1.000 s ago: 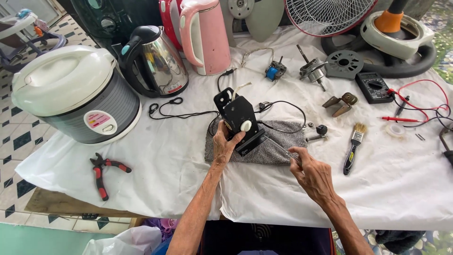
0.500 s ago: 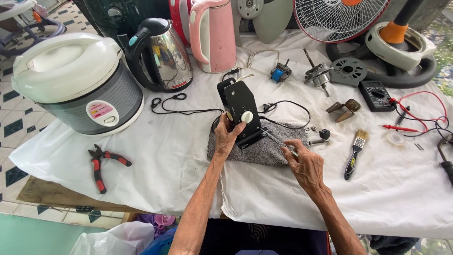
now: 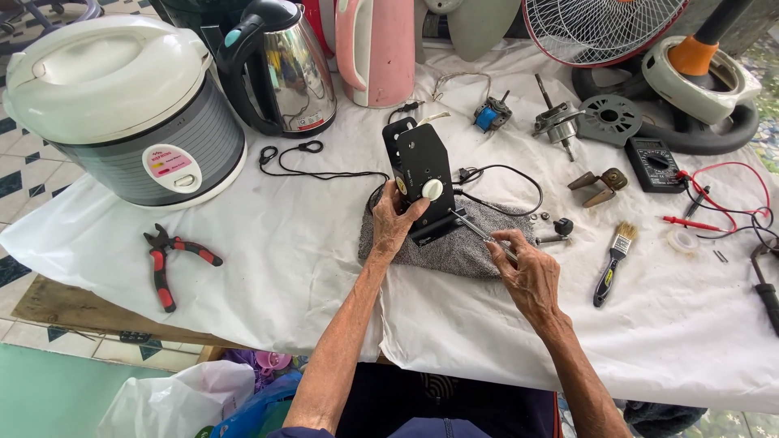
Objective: The person disassembles a small black motor assembly on a white cloth-covered table. They remove a knob and a metal bracket, then use a screwdriver to loosen screws on the motor housing. The person manipulates the motor and its components while various other appliances and tools are visible on the table.
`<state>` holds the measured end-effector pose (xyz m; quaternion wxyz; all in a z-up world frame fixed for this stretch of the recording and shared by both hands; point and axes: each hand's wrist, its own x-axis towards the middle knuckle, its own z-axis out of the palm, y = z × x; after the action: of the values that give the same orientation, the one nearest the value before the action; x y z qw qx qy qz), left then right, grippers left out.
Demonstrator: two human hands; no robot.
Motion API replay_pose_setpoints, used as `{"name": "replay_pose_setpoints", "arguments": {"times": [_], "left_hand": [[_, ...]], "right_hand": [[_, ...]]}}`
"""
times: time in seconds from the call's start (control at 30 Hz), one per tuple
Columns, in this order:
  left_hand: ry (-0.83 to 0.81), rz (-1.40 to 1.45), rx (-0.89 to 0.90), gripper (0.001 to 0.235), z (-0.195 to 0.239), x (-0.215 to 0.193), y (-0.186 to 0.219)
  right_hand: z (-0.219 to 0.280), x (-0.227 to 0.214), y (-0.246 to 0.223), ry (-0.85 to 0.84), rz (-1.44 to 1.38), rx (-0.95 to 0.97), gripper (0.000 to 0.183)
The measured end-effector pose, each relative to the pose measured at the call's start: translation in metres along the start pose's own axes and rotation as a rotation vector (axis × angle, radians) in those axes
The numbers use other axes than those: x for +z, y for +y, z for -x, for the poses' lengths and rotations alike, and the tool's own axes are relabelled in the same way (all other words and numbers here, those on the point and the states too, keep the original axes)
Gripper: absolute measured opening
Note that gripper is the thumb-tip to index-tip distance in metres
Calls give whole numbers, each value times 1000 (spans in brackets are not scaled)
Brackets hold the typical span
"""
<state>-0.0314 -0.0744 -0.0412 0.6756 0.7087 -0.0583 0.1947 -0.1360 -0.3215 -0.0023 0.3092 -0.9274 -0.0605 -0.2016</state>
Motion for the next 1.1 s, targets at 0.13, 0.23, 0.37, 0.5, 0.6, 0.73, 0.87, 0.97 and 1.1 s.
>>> {"name": "replay_pose_setpoints", "arguments": {"times": [0.13,0.23,0.37,0.5,0.6,0.73,0.87,0.97,1.1], "left_hand": [[-6,15,-2,54,2,0,5],[-4,19,10,53,1,0,3],[-3,43,14,53,1,1,-1],[-16,59,8,51,0,0,-2],[-21,38,5,51,-1,0,-5],[-19,40,11,51,-2,0,0],[-20,30,44,55,0,1,-2],[-19,21,45,55,0,0,-3],[-20,39,40,55,1,0,2]], "right_hand": [[0,-2,-3,-12,7,13,18],[0,-1,-3,-7,7,20,18],[1,3,2,-3,-11,24,17],[1,2,1,-10,-8,36,16],[1,2,2,-13,-24,48,17],[2,3,3,-8,-14,54,17],[1,5,3,-10,-24,61,16],[2,4,-1,-18,-24,79,16],[2,4,-2,-30,-37,102,16]]}}
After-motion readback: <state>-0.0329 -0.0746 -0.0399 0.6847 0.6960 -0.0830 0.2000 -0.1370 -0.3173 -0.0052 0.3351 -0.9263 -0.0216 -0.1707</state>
